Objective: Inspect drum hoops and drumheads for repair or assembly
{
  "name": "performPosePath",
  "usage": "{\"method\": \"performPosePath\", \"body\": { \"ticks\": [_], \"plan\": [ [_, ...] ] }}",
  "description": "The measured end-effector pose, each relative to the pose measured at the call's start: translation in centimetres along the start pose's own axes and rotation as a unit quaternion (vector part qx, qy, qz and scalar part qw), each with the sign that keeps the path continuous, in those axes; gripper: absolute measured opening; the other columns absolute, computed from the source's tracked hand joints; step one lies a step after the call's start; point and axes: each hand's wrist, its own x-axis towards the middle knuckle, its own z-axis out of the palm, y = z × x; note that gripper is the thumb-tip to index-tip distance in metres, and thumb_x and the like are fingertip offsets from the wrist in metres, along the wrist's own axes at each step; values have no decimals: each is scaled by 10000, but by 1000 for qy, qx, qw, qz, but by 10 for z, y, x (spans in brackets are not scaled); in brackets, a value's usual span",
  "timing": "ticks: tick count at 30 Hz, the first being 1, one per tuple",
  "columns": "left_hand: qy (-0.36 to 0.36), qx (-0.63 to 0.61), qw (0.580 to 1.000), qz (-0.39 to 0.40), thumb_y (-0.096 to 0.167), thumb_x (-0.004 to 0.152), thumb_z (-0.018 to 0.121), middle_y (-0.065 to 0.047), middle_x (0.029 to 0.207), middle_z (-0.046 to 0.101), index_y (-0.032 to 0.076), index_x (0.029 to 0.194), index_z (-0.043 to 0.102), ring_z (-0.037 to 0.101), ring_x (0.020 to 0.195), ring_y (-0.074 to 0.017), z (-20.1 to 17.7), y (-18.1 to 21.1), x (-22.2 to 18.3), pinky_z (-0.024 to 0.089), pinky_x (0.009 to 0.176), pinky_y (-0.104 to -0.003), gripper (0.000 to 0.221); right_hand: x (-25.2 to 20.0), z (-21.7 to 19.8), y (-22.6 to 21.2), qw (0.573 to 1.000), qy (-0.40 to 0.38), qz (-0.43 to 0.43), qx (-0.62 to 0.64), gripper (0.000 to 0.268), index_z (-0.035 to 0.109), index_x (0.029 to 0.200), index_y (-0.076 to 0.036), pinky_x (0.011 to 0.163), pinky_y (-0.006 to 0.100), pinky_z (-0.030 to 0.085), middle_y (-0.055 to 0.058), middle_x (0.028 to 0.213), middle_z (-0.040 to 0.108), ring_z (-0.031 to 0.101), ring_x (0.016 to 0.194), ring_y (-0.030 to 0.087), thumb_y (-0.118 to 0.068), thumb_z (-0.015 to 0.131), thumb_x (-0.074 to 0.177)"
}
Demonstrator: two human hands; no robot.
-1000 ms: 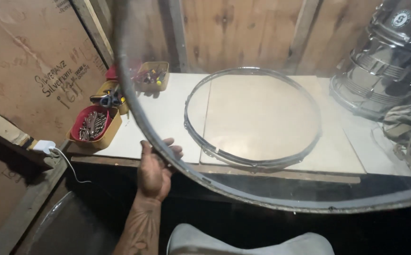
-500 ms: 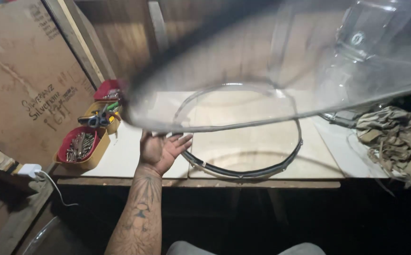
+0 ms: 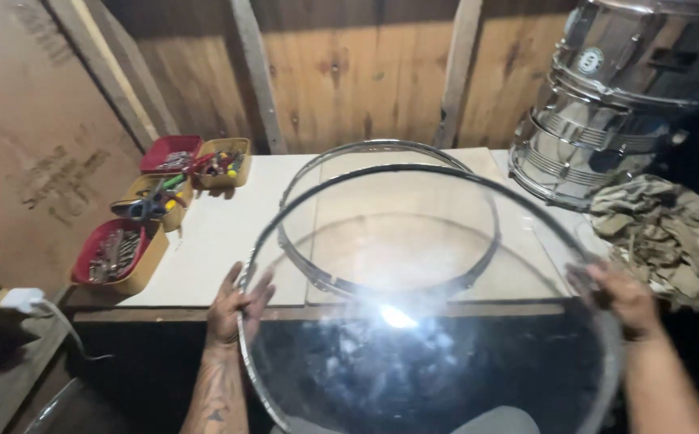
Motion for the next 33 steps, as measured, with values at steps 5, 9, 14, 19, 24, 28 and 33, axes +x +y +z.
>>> {"method": "performPosePath", "body": {
  "ticks": [5,9,14,19,24,28,33],
  "plan": [
    [14,23,999,43,-160,758,425,-176,1284,634,90,1344,568,590,1237,-572,-35,-3,4,477,1078,-599,653,-15,35,14,996,74,46,14,353,534,1352,39,1089,378,534,275,1231,647,657,1209,308,-86,537,1022],
    [29,5,999,37,-177,761,395,-261,1479,504,123,1361,514,554,1253,-568,-35,5,0,460,1082,-586,681,1,27,26,989,68,72,109,326,653,1246,-12,1113,445,527,168,1141,711,705,1109,322,-207,511,1026],
    [-10,-2,998,56,32,851,399,-304,1346,584,75,1323,588,541,1265,-636,1,35,-33,476,1052,-615,511,-1,32,5,965,61,112,231,491,635,1120,145,1115,619,478,212,1111,712,624,1177,561,-290,436,1012],
    [6,38,998,58,70,842,367,-345,1387,445,89,1323,549,484,1335,-628,39,57,-56,382,1133,-735,515,-8,54,-25,977,49,121,168,588,581,1181,174,1090,607,487,285,1144,651,626,1145,544,-360,377,1042],
    [4,86,993,76,74,859,375,-289,1310,544,105,1306,604,548,1270,-642,25,63,-53,451,1126,-690,504,-12,57,-29,984,68,123,112,571,582,1206,156,1028,567,537,271,1144,670,664,1082,512,-361,380,1074],
    [-29,88,992,82,88,859,394,-290,1287,556,115,1324,605,559,1240,-629,17,62,-50,432,1139,-704,512,-11,50,-27,981,86,136,108,564,551,1216,170,1009,555,555,296,1209,643,640,1111,537,-347,381,1068],
    [19,77,993,90,92,929,358,-276,1364,517,84,1377,540,542,1242,-613,26,57,-51,442,1097,-696,484,18,-13,0,967,27,189,167,558,591,1276,96,1075,576,491,262,1236,662,631,1129,525,-397,422,1079]
  ]
}}
